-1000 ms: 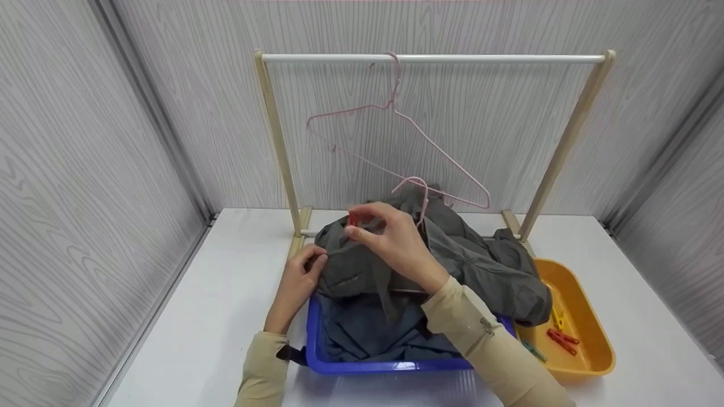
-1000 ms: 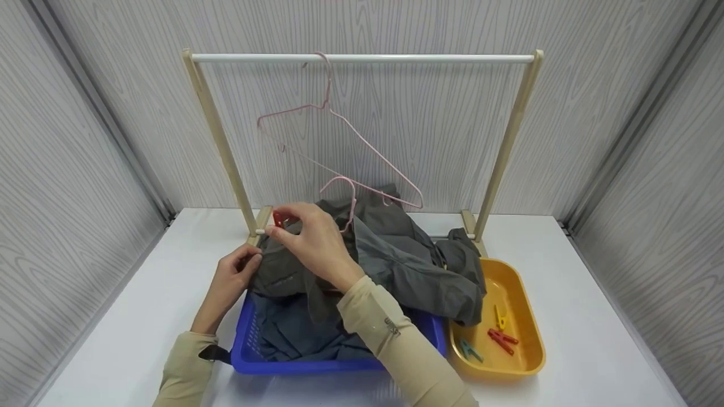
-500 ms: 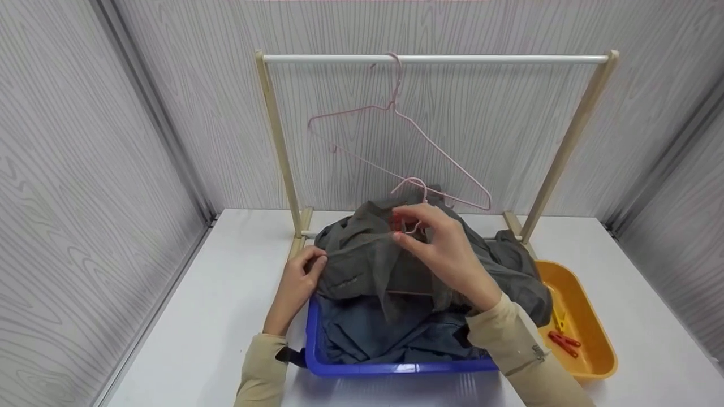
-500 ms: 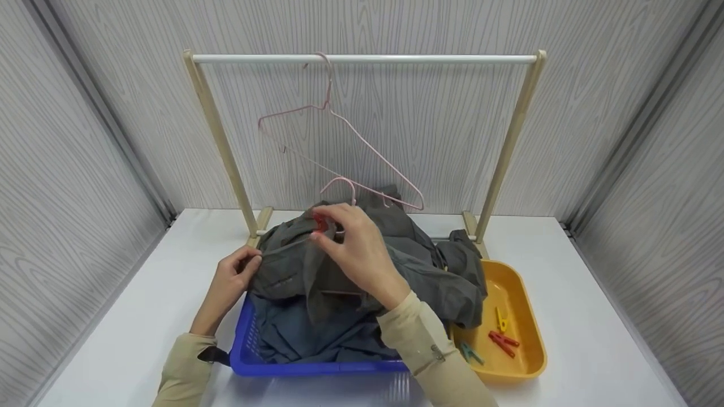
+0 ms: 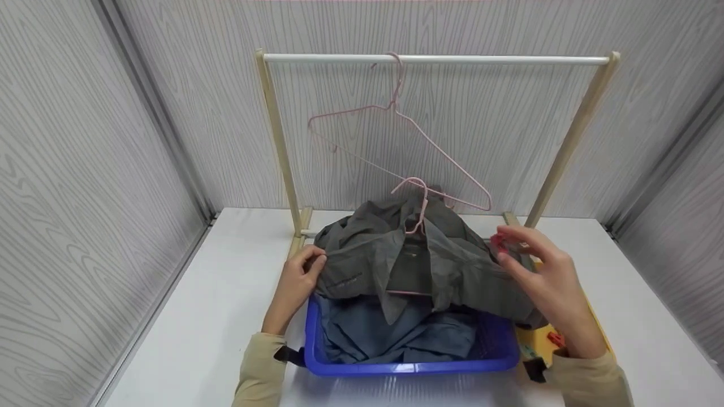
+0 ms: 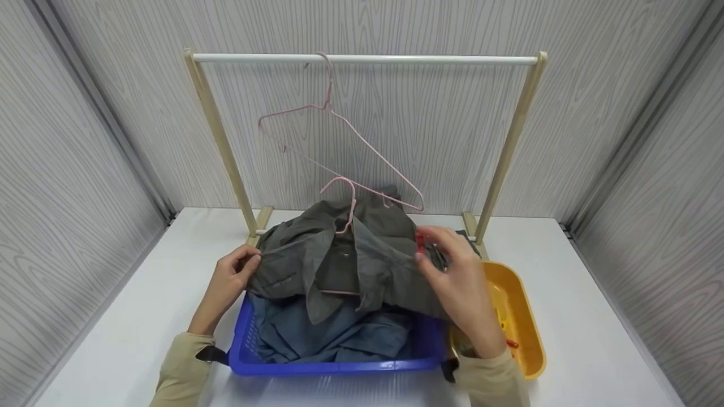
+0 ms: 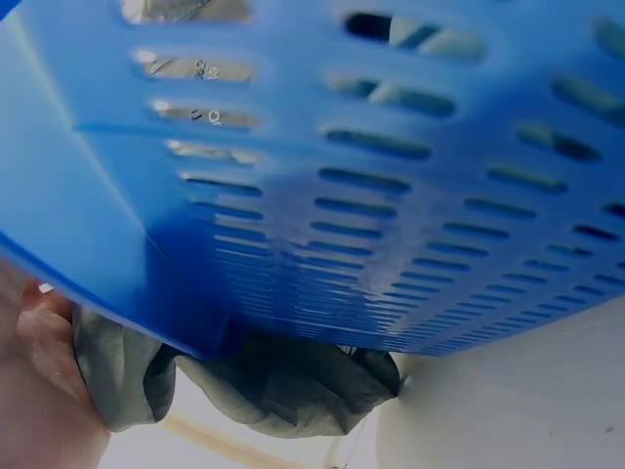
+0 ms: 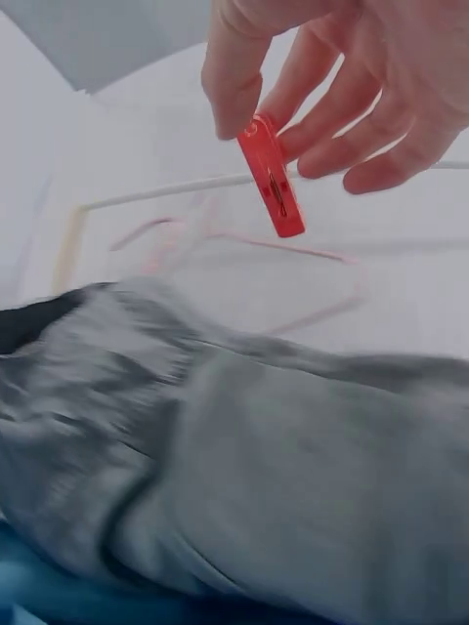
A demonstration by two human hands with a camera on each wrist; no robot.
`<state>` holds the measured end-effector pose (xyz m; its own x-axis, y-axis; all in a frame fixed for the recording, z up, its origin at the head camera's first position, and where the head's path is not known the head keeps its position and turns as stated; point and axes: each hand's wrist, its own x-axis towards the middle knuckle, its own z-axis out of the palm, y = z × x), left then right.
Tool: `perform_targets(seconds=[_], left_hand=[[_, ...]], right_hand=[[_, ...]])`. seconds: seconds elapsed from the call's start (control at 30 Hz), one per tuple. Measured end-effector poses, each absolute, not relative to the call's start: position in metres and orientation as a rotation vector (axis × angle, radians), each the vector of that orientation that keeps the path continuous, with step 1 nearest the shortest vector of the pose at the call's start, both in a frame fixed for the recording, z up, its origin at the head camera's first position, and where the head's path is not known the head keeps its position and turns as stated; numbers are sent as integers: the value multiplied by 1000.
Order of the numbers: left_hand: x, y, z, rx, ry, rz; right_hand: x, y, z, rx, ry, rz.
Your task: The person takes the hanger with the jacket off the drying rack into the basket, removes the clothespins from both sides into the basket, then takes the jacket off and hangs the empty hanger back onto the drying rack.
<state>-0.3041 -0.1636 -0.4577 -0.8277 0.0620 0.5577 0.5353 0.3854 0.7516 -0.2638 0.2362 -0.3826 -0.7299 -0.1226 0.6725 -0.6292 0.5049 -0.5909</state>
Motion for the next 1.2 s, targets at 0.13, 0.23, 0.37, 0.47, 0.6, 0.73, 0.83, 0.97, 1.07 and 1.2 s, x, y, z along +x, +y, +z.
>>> perform_targets(seconds=[0.13, 0.23, 0.37, 0.47, 0.6, 0.73, 0.83, 0.97, 1.07, 1.2], left_hand=[[-304, -163, -458, -516, -2205, -1426], [-303, -163, -458, -517, -2201, -1433], [-304, -162, -457, -522, -2215, -1459], [-310, -164, -464, -523, -2225, -1462], [-323, -169, -481, -516, -2211, -1443], [-329, -173, -489, -505, -2189, -1442], [-329, -173, -488, -511, -2186, -1449], [-329, -172, -485, -526, -2199, -1435], [-328, -172, -484, -519, -2207, -1423], [-325, -170, -484, -515, -2210, -1420]], right_hand=[[-252, 267, -398, 396, -2223, 1280], [-247, 284, -407, 237, -2217, 1332], [-244, 302, -416, 133, -2227, 1304], [-241, 313, -418, 91, -2269, 1225], [-237, 325, -419, 33, -2361, 1072], [-237, 336, -422, 15, -2457, 973], [-239, 343, -425, 15, -2520, 952], [-241, 345, -428, 8, -2562, 971], [-242, 334, -427, -18, -2516, 1033], [-246, 310, -424, 61, -2514, 1107]])
